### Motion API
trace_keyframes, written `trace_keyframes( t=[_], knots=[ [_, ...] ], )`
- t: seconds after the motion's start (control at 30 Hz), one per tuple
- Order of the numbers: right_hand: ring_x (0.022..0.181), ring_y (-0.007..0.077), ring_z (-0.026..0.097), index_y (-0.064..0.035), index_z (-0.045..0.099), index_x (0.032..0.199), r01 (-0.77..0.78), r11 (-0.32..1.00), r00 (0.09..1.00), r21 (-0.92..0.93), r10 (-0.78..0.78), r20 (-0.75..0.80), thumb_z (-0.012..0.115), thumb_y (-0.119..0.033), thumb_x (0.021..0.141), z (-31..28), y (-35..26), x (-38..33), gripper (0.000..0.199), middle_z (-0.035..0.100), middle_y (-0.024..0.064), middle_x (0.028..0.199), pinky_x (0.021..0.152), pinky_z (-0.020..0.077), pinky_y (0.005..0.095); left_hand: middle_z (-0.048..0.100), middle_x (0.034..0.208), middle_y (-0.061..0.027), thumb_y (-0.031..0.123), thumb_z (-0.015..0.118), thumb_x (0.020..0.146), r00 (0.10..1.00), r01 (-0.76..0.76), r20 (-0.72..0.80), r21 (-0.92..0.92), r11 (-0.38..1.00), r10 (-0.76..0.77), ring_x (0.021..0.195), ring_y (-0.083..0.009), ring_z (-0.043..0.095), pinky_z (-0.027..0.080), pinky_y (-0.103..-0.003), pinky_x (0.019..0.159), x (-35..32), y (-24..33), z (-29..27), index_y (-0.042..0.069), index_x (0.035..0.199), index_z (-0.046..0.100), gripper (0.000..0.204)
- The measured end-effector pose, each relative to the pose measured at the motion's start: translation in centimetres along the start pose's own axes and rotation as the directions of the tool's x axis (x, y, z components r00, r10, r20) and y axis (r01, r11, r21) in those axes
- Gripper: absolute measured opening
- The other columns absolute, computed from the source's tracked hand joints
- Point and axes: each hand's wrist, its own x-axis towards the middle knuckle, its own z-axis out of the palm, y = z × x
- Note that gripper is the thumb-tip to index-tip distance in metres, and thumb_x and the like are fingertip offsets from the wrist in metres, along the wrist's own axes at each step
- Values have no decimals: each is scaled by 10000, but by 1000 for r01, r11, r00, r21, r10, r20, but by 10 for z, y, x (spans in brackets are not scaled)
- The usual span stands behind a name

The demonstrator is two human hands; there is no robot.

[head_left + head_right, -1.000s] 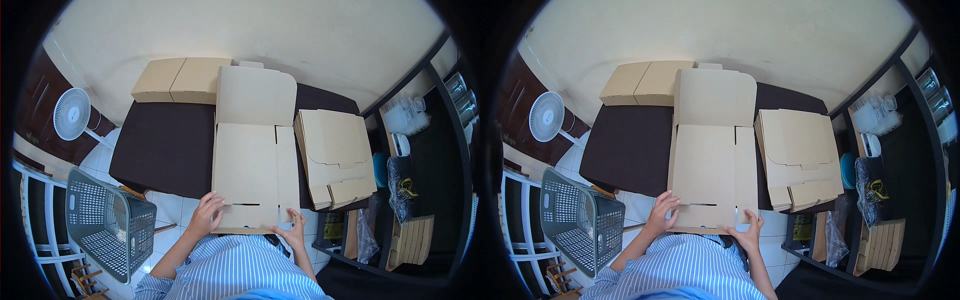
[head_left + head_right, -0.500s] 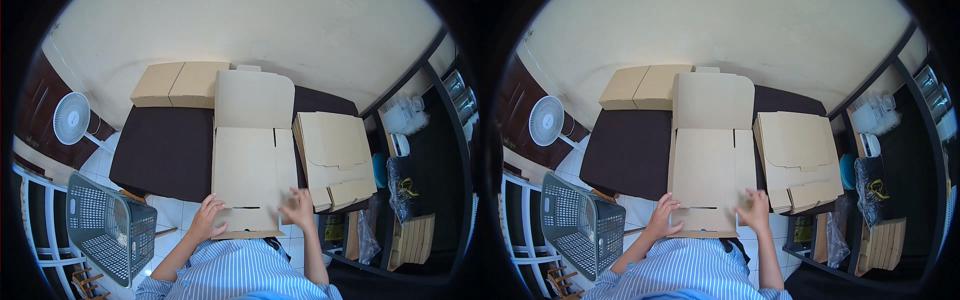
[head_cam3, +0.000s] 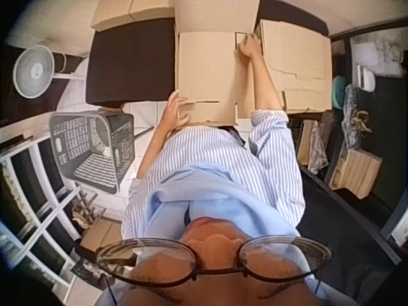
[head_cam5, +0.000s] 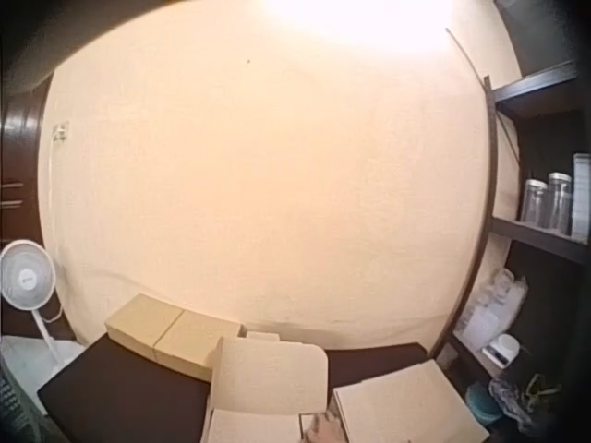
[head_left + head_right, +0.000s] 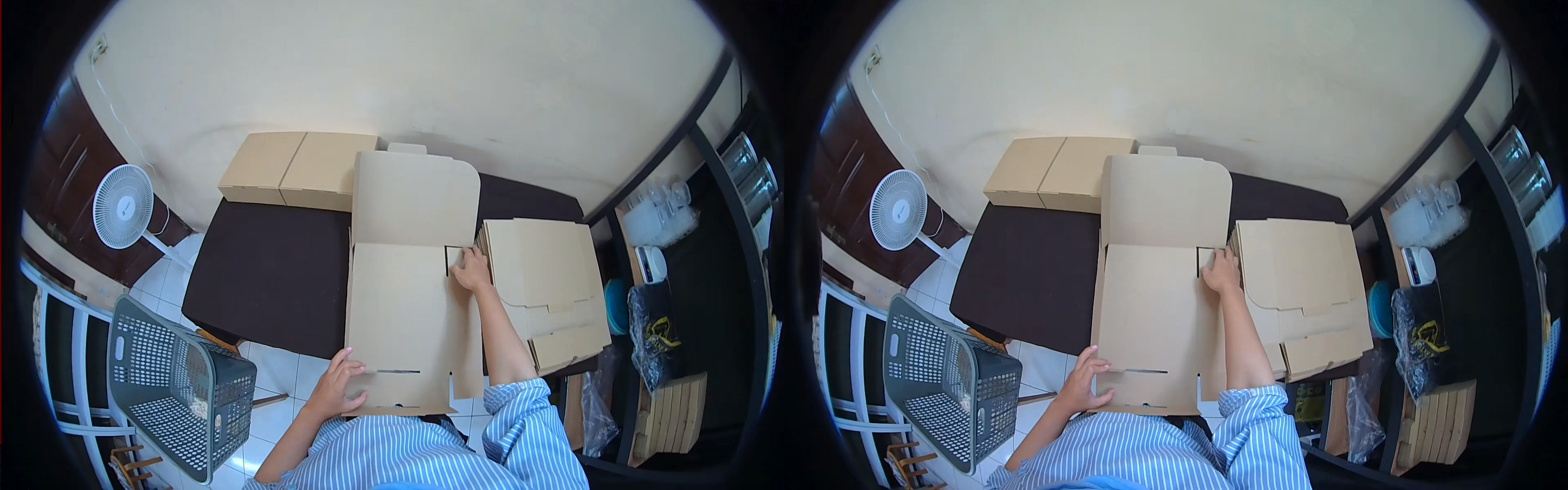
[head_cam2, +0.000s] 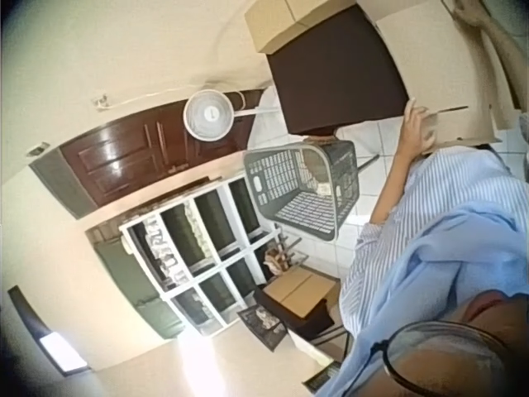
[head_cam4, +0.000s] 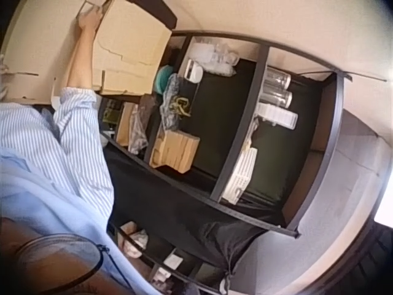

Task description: The recorder is folding and assembling several flat cardboard pieces into completed boxes.

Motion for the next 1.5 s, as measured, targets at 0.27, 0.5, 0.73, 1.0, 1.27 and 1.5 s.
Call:
trace_keyframes(
  t=[0.27, 0.5, 0.73, 1.0, 1.27, 1.5],
  knots=[
    [1184, 349, 380, -26, 399, 1279, -61, 997, 998, -49, 60, -2, 696, -227, 670, -16, -10, 14, 706, 367, 233, 1242, 994, 349, 343, 567, 1059, -90, 121, 757, 612, 999, 37, 4, -35, 999, -37, 1223, -358, 374, 399, -433, 966, -4, -2, 3, 88, 1013, 455, 503],
    [1133, 391, 424, -49, 144, 1399, 149, 971, 969, 188, -106, -222, 632, -140, 719, 15, 22, -50, 841, 412, 239, 1232, 973, 352, 423, 566, 1077, -94, 110, 746, 619, 999, 41, -7, -23, 999, -42, 1225, -344, 379, 407, -407, 961, 2, 1, 4, 74, 997, 476, 465],
    [1116, 344, 462, -22, 329, 1332, 167, 944, 985, 284, -173, -3, 683, -102, 663, -16, 35, -201, 762, 463, 207, 1180, 944, 385, 389, 544, 1104, -96, 208, 817, 564, 996, 72, 66, -71, 995, -68, 1265, -378, 307, 365, -469, 990, 3, 3, 1, 114, 1055, 416, 641],
    [961, 246, 586, -30, 417, 1287, -7, 791, 983, 612, -106, 148, 737, -60, 583, -43, 2, -246, 774, 440, 150, 1234, 824, 499, 313, 531, 1106, -103, 248, 830, 550, 997, 51, 60, -64, 997, -47, 1250, -383, 324, 378, -460, 984, 6, 7, -2, 89, 1064, 430, 670],
    [861, 284, 599, -92, 493, 1234, 455, 886, 885, 83, -441, -148, 589, 18, 727, -17, 15, -246, 528, 545, 143, 1046, 738, 508, 327, 532, 1114, -113, 134, 776, 602, 997, 61, 59, -74, 995, -56, 1265, -379, 304, 347, -462, 991, 7, 7, -2, 93, 1064, 422, 583],
    [699, 239, 550, -79, 599, 1003, 594, 804, 783, -6, -580, -223, 622, -47, 752, -5, 17, -231, 254, 513, 79, 776, 603, 469, 346, 546, 1109, -111, -64, 591, 712, 999, 27, -43, -17, 999, -28, 1250, -353, 350, 432, -409, 936, 4, 2, 7, 50, 1014, 466, 346]
  ],
)
